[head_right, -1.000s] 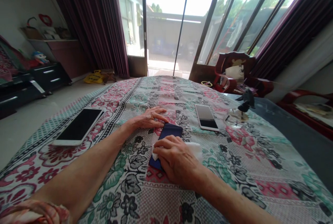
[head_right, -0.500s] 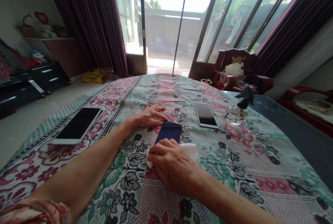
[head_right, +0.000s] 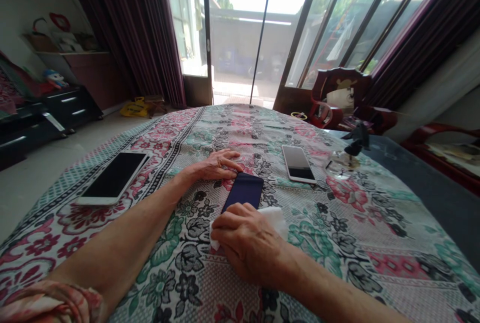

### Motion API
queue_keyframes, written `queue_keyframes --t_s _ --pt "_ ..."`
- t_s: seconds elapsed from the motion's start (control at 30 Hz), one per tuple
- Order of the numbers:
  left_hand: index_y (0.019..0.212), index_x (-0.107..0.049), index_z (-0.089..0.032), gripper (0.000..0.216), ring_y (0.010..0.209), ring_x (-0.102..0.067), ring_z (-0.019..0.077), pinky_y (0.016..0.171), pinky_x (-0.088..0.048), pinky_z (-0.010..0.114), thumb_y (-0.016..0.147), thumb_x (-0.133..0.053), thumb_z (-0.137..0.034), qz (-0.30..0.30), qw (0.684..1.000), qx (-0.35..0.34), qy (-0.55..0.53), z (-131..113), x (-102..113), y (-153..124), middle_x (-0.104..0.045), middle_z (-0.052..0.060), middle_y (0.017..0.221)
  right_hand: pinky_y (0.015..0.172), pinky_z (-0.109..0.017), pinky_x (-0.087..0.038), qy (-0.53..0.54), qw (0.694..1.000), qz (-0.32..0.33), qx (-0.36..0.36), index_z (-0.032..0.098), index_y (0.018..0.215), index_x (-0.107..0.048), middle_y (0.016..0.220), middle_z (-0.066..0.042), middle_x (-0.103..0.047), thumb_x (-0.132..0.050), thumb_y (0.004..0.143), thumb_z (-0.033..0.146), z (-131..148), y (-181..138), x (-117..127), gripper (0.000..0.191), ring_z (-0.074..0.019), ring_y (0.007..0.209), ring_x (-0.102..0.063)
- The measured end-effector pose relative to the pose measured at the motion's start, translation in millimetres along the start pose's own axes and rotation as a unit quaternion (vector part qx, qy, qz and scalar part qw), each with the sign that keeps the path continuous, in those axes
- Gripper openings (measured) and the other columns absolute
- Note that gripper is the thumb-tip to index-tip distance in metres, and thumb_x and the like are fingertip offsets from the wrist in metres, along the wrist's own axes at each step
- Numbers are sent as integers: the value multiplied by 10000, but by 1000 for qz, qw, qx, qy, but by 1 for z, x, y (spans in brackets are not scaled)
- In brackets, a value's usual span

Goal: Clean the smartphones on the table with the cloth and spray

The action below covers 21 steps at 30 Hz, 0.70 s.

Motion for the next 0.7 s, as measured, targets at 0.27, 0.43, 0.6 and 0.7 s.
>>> queue_keyframes --t_s 0.27,0.43,0.6,0.7 --pt "1140 -640 -416 288 1374 -290 256 1140 -179 472 857 -582 -415 1 1000 -4 0 2 -1 2 -399 -65 1472 880 -391 -395 -13 999 -40 -29 225 1066 -657 1104 -43 -654 -430 937 206 -28 -1 4 262 -193 985 -540" --pt "1150 -634 -415 292 1372 -297 252 1143 -178 461 865 -573 -419 -1 1000 -11 3 4 -3 3 -392 -69 1475 834 -357 -390 6 1000 6 -2 224 1021 -653 1063 -20 -663 -439 926 180 -6 1 -1 239 -177 939 -533" --pt "1164 -632 -405 302 1385 -274 265 1145 -162 485 869 -567 -419 1 1000 -5 -4 7 -5 3 -382 -46 1481 867 -358 -379 2 1000 -2 21 212 1068 -640 1117 -43 -647 -416 944 183 -16 5 2 258 -177 976 -527" --pt "1172 -631 -394 305 1388 -268 274 1146 -145 502 879 -552 -426 4 1000 -5 -5 7 -6 3 -379 -34 1484 896 -362 -373 -10 999 14 43 216 1069 -640 1109 -39 -654 -411 953 189 -25 7 6 258 -171 972 -529"
Point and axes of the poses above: each hand's wrist, its own y-axis towards the middle knuckle, its own x-axis out of the back of the hand, z = x × y, the point moved 2 cm from there along y, towards the middle knuckle
